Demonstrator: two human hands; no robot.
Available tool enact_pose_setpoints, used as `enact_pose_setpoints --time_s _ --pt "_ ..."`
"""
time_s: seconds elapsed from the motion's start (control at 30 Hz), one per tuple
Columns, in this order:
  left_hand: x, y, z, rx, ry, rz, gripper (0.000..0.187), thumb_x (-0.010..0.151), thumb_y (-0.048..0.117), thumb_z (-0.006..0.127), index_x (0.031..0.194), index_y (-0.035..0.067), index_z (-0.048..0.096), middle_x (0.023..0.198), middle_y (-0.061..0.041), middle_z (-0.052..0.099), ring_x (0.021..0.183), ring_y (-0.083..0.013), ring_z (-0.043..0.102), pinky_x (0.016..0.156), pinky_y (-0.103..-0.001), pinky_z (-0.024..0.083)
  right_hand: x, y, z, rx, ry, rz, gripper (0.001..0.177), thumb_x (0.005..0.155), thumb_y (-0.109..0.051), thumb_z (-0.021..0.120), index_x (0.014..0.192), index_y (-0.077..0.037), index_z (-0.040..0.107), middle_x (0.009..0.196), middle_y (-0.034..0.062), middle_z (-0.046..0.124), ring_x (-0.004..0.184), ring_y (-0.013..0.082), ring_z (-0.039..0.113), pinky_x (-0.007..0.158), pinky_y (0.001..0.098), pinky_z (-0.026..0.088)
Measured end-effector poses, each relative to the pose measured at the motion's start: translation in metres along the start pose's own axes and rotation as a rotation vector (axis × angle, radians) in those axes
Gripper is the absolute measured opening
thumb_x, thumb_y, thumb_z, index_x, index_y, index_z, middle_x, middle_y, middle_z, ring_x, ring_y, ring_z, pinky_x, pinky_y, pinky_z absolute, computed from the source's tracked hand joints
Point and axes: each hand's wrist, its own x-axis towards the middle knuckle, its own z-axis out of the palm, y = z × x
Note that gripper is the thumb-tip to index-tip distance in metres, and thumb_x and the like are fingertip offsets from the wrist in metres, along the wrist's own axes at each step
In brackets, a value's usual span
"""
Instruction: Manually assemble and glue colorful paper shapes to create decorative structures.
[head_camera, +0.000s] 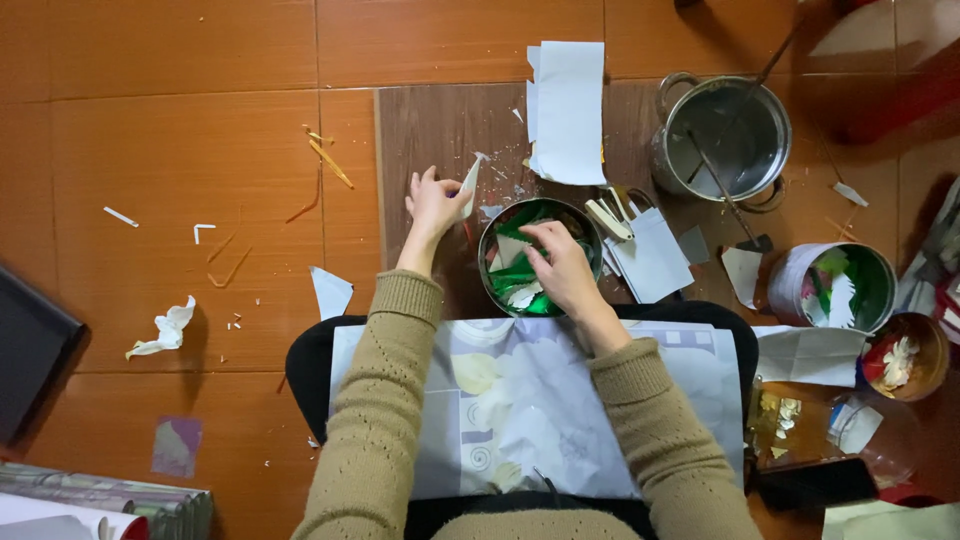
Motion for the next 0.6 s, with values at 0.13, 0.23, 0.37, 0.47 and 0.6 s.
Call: enact_pose_setpoints --time_s 0.13,0.23,0.37,0.47,0.6 --pt "-0.016 0.007 -0.015 0.052 0.019 -0.044 0.031 0.085 0.055 0.064 0.105 0.034 0.073 0.154 -0.009 0.034 0.146 -0.0373 0.019 0.112 -0.063 0.022 0.003 0.01 -0.007 -0.124 -0.037 0.002 0.029 0.092 -0.018 0.062 0.121 -0.018 0.064 0.107 0.0101 0.062 0.096 0.0356 0.065 0.075 0.0449 0.056" --pt "-0.001 -0.012 0.0 0.094 0.059 -0.067 0.032 0.081 0.053 0.069 0.105 0.032 0.073 0.148 -0.012 0.037 0.14 -0.0381 0.03 0.106 -0.059 0.038 0.003 0.02 -0.013 -0.304 -0.107 0.061 0.023 0.092 -0.017 0.06 0.114 -0.018 0.067 0.101 0.009 0.062 0.095 0.0341 0.066 0.078 0.0443 0.055" --pt "0.002 -0.017 0.005 0.14 0.076 -0.117 0.033 0.084 0.049 0.07 0.109 0.028 0.072 0.144 -0.012 0.038 0.131 -0.0366 0.04 0.093 -0.058 0.05 0.006 0.03 -0.007 -0.429 -0.175 0.037 0.022 0.09 -0.012 0.058 0.108 -0.017 0.069 0.097 0.0105 0.062 0.091 0.0348 0.066 0.075 0.0429 0.055" --pt "-0.006 -0.014 0.002 0.133 0.111 -0.066 0.035 0.087 0.034 0.069 0.119 0.02 0.066 0.134 -0.017 0.042 0.124 -0.0383 0.046 0.086 -0.058 0.054 0.0 0.026 0.0 -0.416 -0.334 -0.053 0.025 0.084 -0.003 0.058 0.103 -0.013 0.072 0.094 0.0107 0.064 0.089 0.0315 0.067 0.077 0.0399 0.055" --pt "-0.032 0.013 -0.019 0.146 0.139 -0.033 0.075 0.079 0.013 0.08 0.142 0.013 0.039 0.132 -0.023 0.043 0.121 -0.0417 0.05 0.091 -0.06 0.05 -0.005 0.021 0.002 -0.598 -0.352 -0.134 0.021 0.081 -0.002 0.056 0.096 -0.011 0.068 0.089 0.0127 0.054 0.085 0.0364 0.06 0.07 0.0429 0.054"
